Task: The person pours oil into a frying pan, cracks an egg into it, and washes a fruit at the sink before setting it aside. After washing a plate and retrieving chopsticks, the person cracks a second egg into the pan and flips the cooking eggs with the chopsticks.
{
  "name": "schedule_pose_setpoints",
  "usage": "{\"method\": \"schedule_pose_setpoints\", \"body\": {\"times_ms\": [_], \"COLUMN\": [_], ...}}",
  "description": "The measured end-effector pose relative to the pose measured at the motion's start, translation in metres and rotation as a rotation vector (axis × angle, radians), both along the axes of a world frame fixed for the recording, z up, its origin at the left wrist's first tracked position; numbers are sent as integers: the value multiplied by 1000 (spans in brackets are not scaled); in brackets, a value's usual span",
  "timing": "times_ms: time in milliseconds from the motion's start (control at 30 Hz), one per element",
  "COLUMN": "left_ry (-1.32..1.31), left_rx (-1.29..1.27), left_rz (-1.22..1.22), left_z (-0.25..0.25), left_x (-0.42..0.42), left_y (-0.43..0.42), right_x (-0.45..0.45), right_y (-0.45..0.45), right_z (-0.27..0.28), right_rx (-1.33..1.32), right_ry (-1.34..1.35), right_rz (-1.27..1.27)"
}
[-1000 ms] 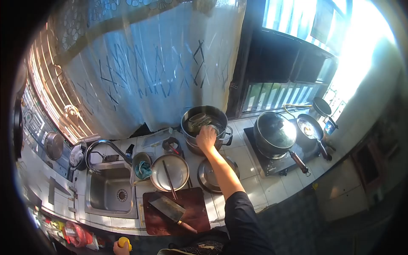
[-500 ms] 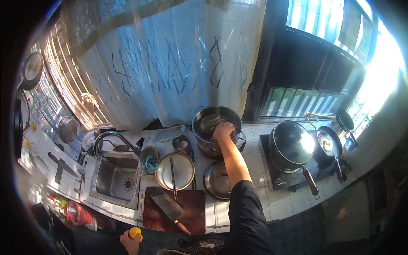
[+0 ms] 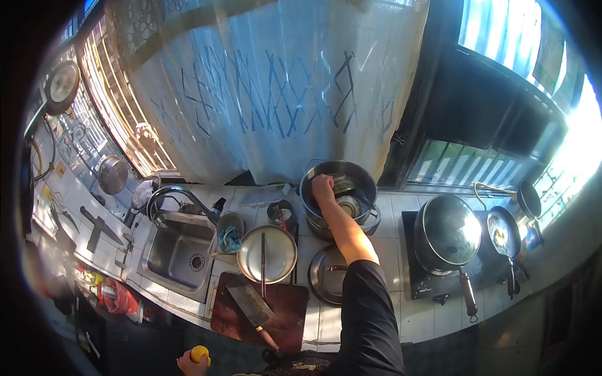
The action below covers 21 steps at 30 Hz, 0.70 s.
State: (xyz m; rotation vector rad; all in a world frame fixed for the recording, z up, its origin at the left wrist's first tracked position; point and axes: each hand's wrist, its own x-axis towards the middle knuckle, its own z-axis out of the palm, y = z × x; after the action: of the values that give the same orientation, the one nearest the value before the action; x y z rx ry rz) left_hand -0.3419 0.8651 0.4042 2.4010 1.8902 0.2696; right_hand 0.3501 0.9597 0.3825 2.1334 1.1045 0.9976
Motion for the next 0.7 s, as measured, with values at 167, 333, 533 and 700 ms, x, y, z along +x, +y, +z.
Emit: {"method": "schedule_pose_setpoints", "body": {"times_ms": [167,333,533,700], "left_ry": [29,48,-166,-140], "left_rx": [-58,-151,-51,-56], "left_rz": [57,69,131,96], "left_z": [-1,11,-2,-21], "left_x": [-12,-11,-18,-53], "left_y": [-13,-20,-27,-38], "right_x": [7,22,-12,-67], "right_y": [-14,-45,-88,-147], "right_z": [7,45,119,173], "right_rx": [183,295,510,786], "right_ry": [30,15,0,260], "right_rz": [31,239,293,247]}}
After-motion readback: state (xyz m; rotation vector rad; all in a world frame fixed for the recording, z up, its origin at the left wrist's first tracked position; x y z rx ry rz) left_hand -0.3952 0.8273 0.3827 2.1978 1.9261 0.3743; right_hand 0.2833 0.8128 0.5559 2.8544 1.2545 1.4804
